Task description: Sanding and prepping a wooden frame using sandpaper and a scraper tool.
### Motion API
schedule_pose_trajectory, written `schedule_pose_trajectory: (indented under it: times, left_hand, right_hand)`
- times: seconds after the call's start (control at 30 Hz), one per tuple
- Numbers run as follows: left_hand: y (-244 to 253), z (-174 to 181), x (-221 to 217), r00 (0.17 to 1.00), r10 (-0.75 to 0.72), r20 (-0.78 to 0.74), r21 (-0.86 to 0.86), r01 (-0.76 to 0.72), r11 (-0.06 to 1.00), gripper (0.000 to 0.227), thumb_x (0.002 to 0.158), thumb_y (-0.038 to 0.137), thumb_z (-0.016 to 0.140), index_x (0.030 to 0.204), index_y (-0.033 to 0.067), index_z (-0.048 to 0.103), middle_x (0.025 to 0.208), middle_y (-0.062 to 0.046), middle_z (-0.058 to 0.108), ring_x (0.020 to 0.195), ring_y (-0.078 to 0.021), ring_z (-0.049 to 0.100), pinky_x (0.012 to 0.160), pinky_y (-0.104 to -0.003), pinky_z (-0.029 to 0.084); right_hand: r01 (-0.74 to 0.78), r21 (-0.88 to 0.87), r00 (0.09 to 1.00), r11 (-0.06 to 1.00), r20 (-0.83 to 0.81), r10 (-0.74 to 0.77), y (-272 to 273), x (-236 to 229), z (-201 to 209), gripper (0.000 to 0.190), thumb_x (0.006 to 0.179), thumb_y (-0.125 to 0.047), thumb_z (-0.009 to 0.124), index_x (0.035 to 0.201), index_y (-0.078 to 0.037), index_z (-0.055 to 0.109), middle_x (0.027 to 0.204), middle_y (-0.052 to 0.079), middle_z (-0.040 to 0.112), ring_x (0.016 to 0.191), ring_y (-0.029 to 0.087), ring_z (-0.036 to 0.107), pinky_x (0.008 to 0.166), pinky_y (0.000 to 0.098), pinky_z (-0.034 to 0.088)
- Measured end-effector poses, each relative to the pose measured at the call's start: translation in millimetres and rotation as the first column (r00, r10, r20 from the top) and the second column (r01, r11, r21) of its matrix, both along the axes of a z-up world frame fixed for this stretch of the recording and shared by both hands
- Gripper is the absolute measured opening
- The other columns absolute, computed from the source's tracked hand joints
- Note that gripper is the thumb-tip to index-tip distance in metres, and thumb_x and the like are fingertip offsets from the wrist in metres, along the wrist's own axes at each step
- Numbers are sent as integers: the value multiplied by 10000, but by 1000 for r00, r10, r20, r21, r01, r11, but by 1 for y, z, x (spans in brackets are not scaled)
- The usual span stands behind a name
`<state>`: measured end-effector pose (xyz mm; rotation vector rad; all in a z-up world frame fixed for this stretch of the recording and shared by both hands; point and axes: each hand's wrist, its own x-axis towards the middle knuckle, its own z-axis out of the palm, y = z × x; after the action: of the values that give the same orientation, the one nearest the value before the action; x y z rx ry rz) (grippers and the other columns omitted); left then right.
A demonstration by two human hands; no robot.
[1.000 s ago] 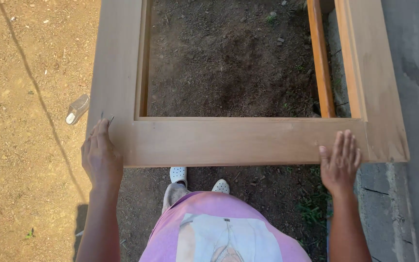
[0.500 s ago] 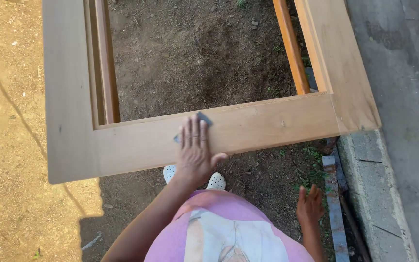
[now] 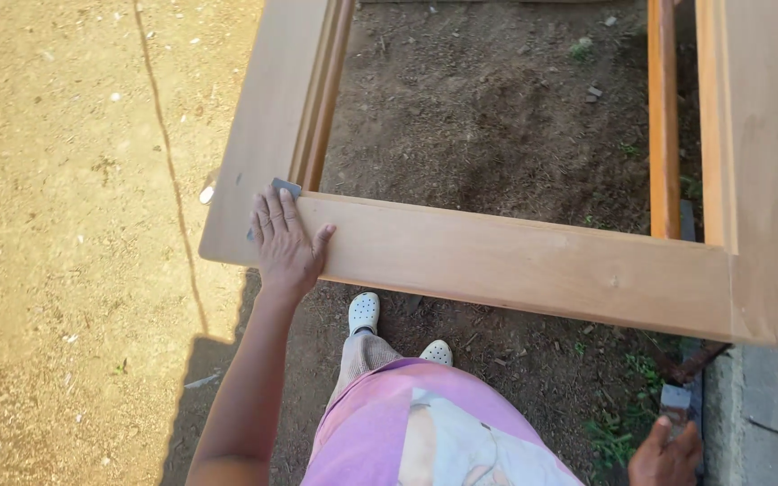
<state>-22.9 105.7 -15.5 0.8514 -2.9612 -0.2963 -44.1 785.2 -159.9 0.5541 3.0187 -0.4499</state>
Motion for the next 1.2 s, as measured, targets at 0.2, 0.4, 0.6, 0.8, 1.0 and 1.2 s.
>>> schedule_pose_trajectory:
  times: [0.2, 0.4, 0.6, 0.8, 1.0, 1.2]
  left_hand:
    - [91, 9, -28, 999, 54, 4, 28, -54, 998, 1108, 951, 784, 304, 1596, -82, 54, 1680, -299, -34, 1556, -411, -104, 1247, -497, -67]
    - [161, 35, -39, 975, -133, -180, 302, 184, 935, 1050, 988, 732, 310, 1605, -83, 73, 1690, -307, -9, 1580, -443, -69, 1269, -518, -30]
    - [56, 52, -5, 922, 83, -377, 383, 74, 921, 790, 1076, 595, 310, 1663, 83, 181, 1737, -255, 78, 1618, -412, 57, 1297, -529, 65]
    - [-24, 30, 1, 971, 48, -236, 41, -39, 998, 766, 1063, 608, 376, 1654, 130, 279, 1722, -245, 98, 1604, -420, 36, 1284, -563, 15]
    - [-48, 18, -5, 983, -35, -180, -11, 33, 999, 788, 1044, 621, 413, 1658, 147, 273, 1715, -262, 80, 1590, -438, 12, 1264, -594, -11]
    - [-52, 13, -9, 983, -89, -160, 21, 93, 995, 821, 1026, 621, 438, 1651, 125, 248, 1698, -277, 99, 1579, -453, 31, 1254, -605, 4]
  right_hand:
    - [-50, 91, 943, 995, -323, 77, 8, -27, 2, 502, 1195, -323, 515, 1507, 59, 422, 1536, 295, 435, 1373, 499, 496, 1149, 584, 421]
    - [-222, 55, 884, 974, -411, 224, -104, -57, 130, 500, 1210, -290, 471, 1548, 69, 392, 1620, 316, 353, 1376, 515, 421, 1119, 612, 358]
    - [-549, -14, 719, 836, -518, 463, -215, -70, 182, 581, 1161, -389, 501, 1567, 21, 436, 1627, 270, 401, 1499, 459, 391, 1251, 573, 300]
    - [-780, 74, 531, 622, -448, 719, -363, -62, 205, 628, 1042, -377, 560, 1510, 31, 469, 1594, 247, 423, 1481, 393, 413, 1229, 585, 263]
    - [-785, 138, 555, 604, -277, 785, -480, -59, 206, 775, 955, -481, 594, 1458, 93, 458, 1555, 336, 364, 1444, 434, 366, 1188, 598, 237]
    - [-799, 269, 533, 538, -97, 840, -518, -45, 171, 753, 967, -417, 555, 1479, 117, 418, 1578, 366, 315, 1492, 465, 283, 1212, 561, 217]
